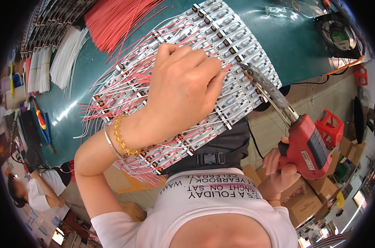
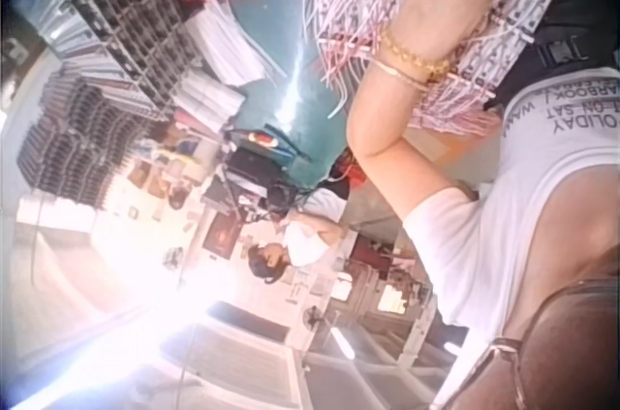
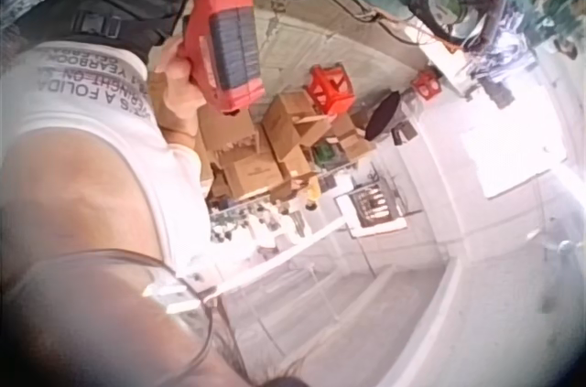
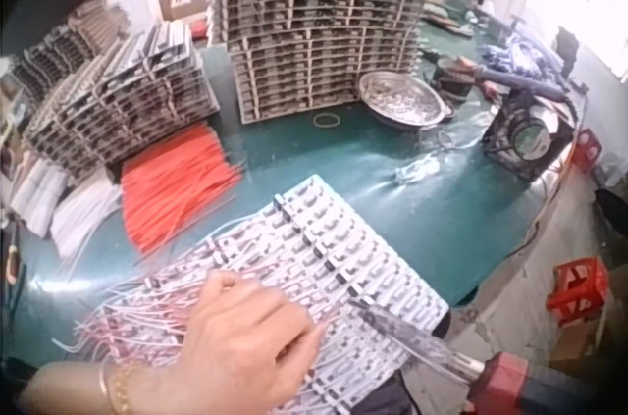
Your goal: The person uses a soldering iron to attach red and white wires to a grid of electronic components on a workbench. The person holds the wires with one hand and applies the soldering iron with the other, working methodically across the assembly.
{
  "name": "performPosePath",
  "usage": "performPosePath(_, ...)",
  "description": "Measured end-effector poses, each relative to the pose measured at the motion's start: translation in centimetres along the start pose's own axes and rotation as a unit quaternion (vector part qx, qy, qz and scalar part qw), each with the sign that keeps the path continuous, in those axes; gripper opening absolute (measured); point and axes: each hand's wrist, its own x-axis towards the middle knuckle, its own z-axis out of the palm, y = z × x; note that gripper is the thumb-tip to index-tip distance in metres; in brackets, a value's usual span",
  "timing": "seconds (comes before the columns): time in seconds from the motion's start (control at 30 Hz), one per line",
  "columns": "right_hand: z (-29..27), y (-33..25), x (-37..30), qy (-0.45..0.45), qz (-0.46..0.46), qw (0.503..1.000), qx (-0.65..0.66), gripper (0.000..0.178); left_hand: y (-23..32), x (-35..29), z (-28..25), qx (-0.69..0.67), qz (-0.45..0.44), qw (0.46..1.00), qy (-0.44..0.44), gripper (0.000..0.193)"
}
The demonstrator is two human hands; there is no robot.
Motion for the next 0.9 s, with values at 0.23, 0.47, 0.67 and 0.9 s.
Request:
performPosePath(0.23, -1.1, 0.1, -0.5, 0.007, -0.002, 1.000, -0.009, 0.080, 0.0, 0.5, -1.4, -0.032, 0.056, 0.995, 0.073, 0.012)
performPosePath(0.47, -1.1, -0.2, -1.1, 0.006, 0.004, 1.000, -0.008, 0.082, 1.0, -0.2, -0.3, -0.062, -0.061, 0.995, -0.051, 0.010)
performPosePath(0.67, -1.2, 0.1, -1.5, 0.013, 0.036, 0.999, -0.010, 0.078, 1.1, -0.5, 0.6, -0.016, -0.021, 1.000, -0.002, 0.012)
performPosePath(0.9, -1.1, 0.1, -1.5, 0.013, 0.047, 0.999, -0.008, 0.074, 0.9, -0.8, 1.4, 0.020, 0.009, 0.999, 0.023, 0.014)
